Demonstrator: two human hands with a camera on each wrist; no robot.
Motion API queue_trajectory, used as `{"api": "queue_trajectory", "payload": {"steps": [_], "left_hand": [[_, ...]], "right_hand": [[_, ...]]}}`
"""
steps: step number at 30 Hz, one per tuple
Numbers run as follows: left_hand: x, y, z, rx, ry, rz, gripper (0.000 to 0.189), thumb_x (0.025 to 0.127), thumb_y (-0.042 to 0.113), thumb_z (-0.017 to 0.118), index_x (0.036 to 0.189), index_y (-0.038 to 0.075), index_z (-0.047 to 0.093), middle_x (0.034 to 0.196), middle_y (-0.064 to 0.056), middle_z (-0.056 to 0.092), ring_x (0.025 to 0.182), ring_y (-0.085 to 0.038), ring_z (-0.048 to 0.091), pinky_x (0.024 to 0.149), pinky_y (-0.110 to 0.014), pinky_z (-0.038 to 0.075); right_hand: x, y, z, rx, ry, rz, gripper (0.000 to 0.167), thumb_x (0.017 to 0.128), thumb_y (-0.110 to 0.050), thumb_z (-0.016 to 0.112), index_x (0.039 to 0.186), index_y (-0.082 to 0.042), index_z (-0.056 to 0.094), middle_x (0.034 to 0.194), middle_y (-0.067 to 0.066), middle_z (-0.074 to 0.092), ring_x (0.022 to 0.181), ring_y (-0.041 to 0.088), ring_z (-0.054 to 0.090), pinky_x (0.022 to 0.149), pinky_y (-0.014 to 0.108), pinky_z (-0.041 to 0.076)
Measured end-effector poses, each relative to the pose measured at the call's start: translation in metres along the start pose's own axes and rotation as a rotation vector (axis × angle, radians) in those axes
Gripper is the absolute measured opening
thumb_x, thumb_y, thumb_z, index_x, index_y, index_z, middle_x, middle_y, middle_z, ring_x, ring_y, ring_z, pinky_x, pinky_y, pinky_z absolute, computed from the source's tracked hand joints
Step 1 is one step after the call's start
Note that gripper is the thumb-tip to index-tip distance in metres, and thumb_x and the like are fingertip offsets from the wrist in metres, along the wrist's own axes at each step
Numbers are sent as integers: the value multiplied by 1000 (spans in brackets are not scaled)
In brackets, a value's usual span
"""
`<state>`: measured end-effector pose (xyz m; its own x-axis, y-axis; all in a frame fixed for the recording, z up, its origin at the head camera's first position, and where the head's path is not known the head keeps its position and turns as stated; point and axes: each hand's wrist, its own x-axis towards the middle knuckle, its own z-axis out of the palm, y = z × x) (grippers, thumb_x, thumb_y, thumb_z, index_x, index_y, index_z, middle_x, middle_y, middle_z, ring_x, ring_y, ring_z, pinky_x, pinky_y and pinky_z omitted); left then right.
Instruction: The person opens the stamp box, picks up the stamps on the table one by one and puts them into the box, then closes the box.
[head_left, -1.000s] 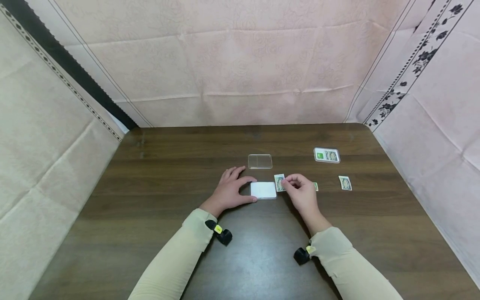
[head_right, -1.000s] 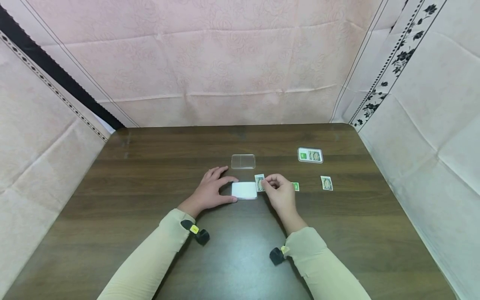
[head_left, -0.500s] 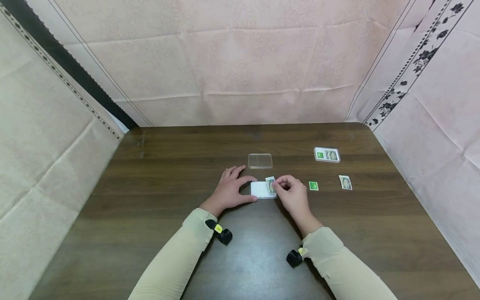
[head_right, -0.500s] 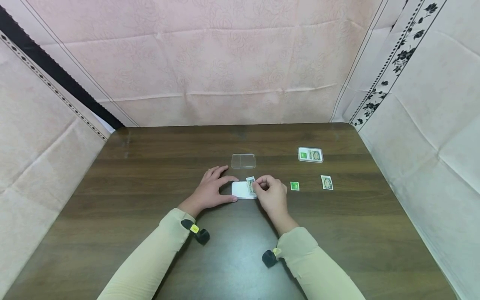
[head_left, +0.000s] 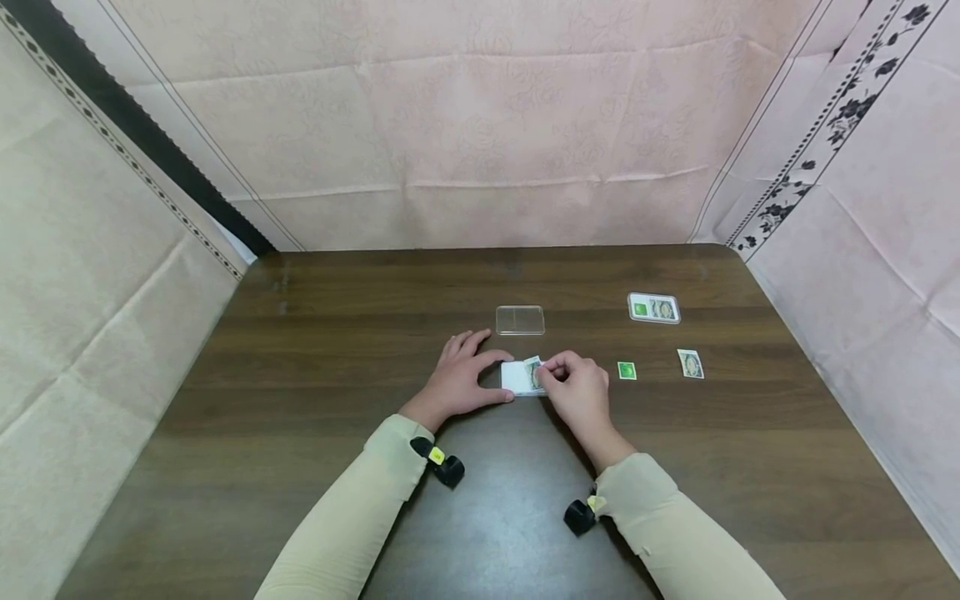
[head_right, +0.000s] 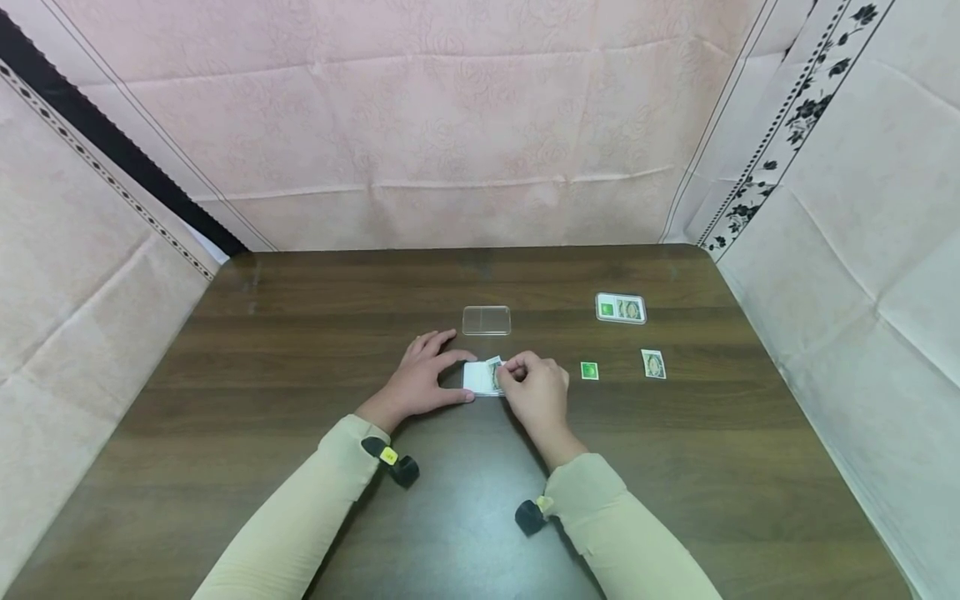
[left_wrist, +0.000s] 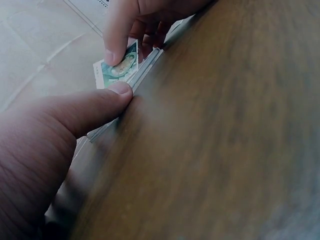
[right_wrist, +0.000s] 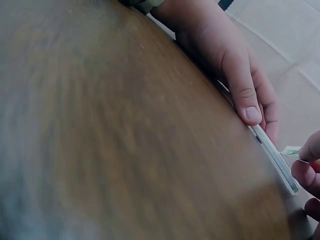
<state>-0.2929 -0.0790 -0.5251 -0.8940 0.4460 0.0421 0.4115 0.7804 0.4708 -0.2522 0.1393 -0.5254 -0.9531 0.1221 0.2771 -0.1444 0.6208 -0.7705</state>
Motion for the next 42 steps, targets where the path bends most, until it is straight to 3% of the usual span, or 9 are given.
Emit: {"api": "queue_trajectory", "payload": {"steps": [10,22,42], "left_hand": [[0,1,-1,5,5,9,57,82,63,75,131,39,63,164,-7,29,150,-36,19,119,-59,15],[0,3,-3,10,-4,8,58,82,63,75,132,37,62,164,-9,28,150,-37,18,120,-58,13],[1,0,0,8,2,8,57,82,64,74,132,39,63,164,-8,28,150,-36,18,119,-59,15]], "right_hand": [[-3,-8,2,-166,-21,-79,17,86,-22,76,79,-13,63,68,-1,63,87,28,56,100,53,33],[-2,-7,5,-271,7,-183,15,85,-18,75,77,-14,63,63,-5,58,83,28,55,99,54,35],[1,-6,7,-307,-46,-182,16,88,-19,73,77,-15,63,60,-7,53,83,28,53,90,49,40]]}}
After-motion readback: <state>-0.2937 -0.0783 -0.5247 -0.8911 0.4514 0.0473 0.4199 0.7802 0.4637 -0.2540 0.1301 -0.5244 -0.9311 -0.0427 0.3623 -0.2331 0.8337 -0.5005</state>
